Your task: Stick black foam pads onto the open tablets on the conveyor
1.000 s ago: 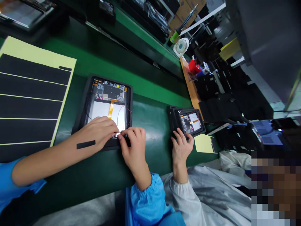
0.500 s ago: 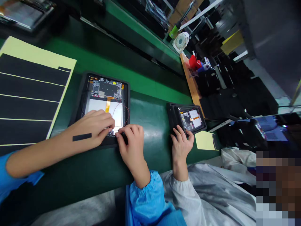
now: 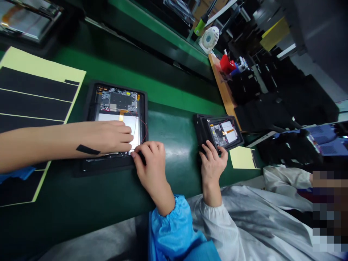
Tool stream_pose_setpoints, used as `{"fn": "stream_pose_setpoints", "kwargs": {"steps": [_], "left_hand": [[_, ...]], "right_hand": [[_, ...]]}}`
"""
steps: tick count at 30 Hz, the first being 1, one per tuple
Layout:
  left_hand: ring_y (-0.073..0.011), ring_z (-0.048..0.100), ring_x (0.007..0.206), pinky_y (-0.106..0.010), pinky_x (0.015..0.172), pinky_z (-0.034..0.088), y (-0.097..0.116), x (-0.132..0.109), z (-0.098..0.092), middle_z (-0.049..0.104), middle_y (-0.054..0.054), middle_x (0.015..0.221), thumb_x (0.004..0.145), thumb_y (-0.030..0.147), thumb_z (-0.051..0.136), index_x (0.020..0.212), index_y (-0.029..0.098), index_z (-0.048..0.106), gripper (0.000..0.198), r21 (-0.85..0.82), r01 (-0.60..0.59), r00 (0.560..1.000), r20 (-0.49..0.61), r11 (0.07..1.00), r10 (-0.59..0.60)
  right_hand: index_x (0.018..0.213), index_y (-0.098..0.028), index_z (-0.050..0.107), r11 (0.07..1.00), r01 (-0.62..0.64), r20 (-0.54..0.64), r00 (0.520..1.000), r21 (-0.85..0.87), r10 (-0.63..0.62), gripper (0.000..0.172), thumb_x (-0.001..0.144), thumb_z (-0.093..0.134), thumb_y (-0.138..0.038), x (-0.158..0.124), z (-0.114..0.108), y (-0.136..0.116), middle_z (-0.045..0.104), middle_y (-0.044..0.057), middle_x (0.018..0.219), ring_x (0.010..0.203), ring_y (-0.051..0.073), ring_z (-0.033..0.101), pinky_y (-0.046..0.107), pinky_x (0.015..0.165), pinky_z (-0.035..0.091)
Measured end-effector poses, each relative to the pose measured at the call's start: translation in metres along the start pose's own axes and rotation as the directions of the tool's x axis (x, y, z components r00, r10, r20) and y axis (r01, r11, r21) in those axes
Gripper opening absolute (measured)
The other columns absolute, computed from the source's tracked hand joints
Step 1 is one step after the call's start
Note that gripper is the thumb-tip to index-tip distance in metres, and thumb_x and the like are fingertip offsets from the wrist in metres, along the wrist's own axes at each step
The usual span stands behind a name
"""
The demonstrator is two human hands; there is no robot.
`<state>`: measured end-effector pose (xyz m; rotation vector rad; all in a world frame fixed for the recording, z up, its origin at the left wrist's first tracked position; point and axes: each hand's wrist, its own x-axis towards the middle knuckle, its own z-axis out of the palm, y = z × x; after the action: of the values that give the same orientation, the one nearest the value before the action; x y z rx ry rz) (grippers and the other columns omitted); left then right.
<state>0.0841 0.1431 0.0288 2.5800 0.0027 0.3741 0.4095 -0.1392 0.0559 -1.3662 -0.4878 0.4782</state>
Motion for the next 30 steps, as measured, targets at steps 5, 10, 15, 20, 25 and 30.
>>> {"fn": "stream_pose_setpoints", "kwargs": {"steps": [5,10,15,20,25,30], "left_hand": [[-0.0250,0.050,0.083,-0.036,0.083,0.040,-0.011,0.008,-0.010,0.061,-0.004,0.084,0.100,0.016,0.031,0.083,0.024,0.062,0.036,-0.052,-0.223,0.961,0.156,0.973,0.229],[-0.0245,0.050,0.083,-0.035,0.085,0.044,-0.020,0.008,-0.010,0.062,-0.005,0.086,0.093,0.020,0.041,0.081,0.024,0.065,0.027,-0.134,-0.144,0.957,0.235,0.980,0.172],[-0.0229,0.054,0.083,-0.033,0.083,0.042,-0.010,0.008,-0.017,0.065,-0.003,0.088,0.113,0.036,0.031,0.085,0.025,0.069,0.049,-0.184,-0.101,0.968,0.209,0.978,0.139],[-0.0209,0.054,0.082,-0.033,0.083,0.039,0.008,0.009,-0.016,0.062,-0.001,0.083,0.120,0.041,0.031,0.086,0.022,0.065,0.052,-0.082,-0.081,0.995,0.049,0.993,0.085],[-0.0213,0.049,0.081,-0.034,0.081,0.035,0.014,0.005,-0.005,0.057,-0.002,0.086,0.119,0.030,0.032,0.089,0.021,0.059,0.042,-0.012,-0.064,0.997,-0.032,0.998,0.064],[-0.0222,0.045,0.080,-0.036,0.079,0.033,0.023,-0.001,0.000,0.054,-0.004,0.088,0.117,0.026,0.028,0.088,0.019,0.054,0.040,0.132,-0.036,0.996,-0.082,0.991,0.047]], "right_hand": [[0.112,-0.033,0.050,0.999,0.038,-0.038,0.999,0.004,-0.038,0.020,0.099,0.061,-0.023,0.007,-0.008,0.011,0.082,0.005,0.128,0.109,0.021,0.080,0.039,0.081,0.064],[0.114,-0.033,0.048,0.999,0.029,-0.025,0.999,0.014,-0.029,0.023,0.099,0.060,-0.022,0.008,-0.011,0.015,0.081,0.005,0.130,0.110,0.020,0.080,0.039,0.082,0.064],[0.116,-0.034,0.046,1.000,0.006,-0.029,1.000,0.029,-0.005,0.023,0.100,0.058,-0.022,0.008,-0.010,0.015,0.080,0.004,0.132,0.112,0.019,0.079,0.038,0.083,0.064],[0.116,-0.035,0.048,0.999,-0.002,-0.033,0.999,0.049,0.004,0.021,0.101,0.057,-0.023,0.009,-0.012,0.017,0.080,0.004,0.131,0.112,0.020,0.079,0.039,0.083,0.065],[0.115,-0.035,0.048,0.999,-0.008,-0.048,0.999,0.051,0.010,0.021,0.101,0.057,-0.022,0.009,-0.011,0.016,0.080,0.003,0.130,0.112,0.020,0.079,0.039,0.083,0.066],[0.117,-0.033,0.047,0.999,-0.008,-0.059,0.998,0.046,0.011,0.023,0.099,0.059,-0.024,0.007,-0.009,0.016,0.079,0.008,0.134,0.113,0.022,0.078,0.040,0.084,0.065]]}}
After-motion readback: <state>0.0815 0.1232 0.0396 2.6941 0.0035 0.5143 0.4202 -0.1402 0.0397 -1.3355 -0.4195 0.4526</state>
